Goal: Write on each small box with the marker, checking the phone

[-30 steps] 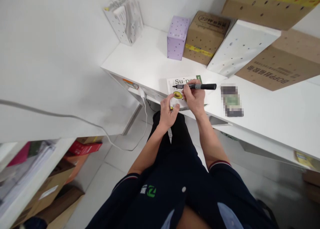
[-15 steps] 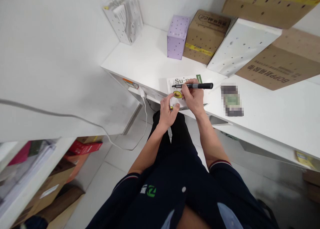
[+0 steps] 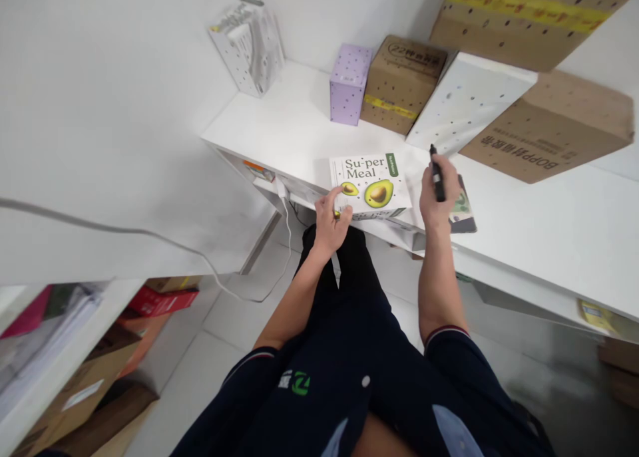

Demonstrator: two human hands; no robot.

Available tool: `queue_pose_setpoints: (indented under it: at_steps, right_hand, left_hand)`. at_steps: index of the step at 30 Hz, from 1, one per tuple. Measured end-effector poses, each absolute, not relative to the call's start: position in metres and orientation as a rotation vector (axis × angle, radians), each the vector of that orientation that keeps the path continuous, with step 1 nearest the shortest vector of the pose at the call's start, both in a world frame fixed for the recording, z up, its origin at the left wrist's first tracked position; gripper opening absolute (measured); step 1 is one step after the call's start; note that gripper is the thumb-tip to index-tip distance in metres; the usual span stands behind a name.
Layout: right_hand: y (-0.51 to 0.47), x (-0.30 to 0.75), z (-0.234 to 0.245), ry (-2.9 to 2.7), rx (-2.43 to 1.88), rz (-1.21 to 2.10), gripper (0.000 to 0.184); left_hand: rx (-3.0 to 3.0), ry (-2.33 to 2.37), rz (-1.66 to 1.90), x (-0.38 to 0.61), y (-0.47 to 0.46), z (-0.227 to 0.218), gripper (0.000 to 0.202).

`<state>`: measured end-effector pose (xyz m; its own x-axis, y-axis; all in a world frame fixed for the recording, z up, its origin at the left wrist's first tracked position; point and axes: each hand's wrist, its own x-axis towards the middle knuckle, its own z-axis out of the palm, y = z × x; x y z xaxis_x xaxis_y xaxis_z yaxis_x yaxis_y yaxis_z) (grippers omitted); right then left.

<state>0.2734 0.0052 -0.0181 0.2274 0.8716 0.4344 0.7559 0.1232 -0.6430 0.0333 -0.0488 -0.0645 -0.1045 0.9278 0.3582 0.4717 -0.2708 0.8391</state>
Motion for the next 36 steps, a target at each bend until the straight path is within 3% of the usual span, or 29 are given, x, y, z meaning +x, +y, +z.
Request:
queue_pose_setpoints:
  at_steps: [5, 10, 15, 20, 27, 33, 36]
  right_hand:
    - [0.003, 0.295, -0.031, -2.218, -1.936, 0.079, 0.048]
    - [0.004, 0.288, -0.035, -2.294, -1.967, 0.017, 0.053]
    - [-0.015, 0.303, -0.033, -1.871, -2.232, -0.066, 0.059]
    - [-0.044, 0.326, -0.035, -1.31, -2.577, 0.068, 0.096]
    - [-0.038, 0.331, -0.036, -1.258, -2.59, 0.023, 0.072]
    - [-0.04, 0.33, -0.025, -1.134, -2.501, 0.073, 0.079]
    - [-0.059, 0.322, -0.019, -0.899, -2.149, 0.31, 0.076]
  left_hand:
    - [1.728, 1.541, 1.354, 0.035, -0.048, -0.067, 0.045]
    - [1.727, 1.53, 1.364, 0.035, -0.048, -0.068, 0.047]
    - [1.73, 1.53, 1.348, 0.035, -0.049, -0.067, 0.048]
    - [1.67, 1.506, 1.344, 0.036, -0.05, -0.065, 0.052]
    - [1.674, 1.524, 1.377, 0.038, -0.049, -0.07, 0.053]
    - [1.688, 1.536, 1.388, 0.039, -0.048, -0.071, 0.054]
    - [1.69, 1.54, 1.376, 0.039, -0.049, -0.07, 0.051]
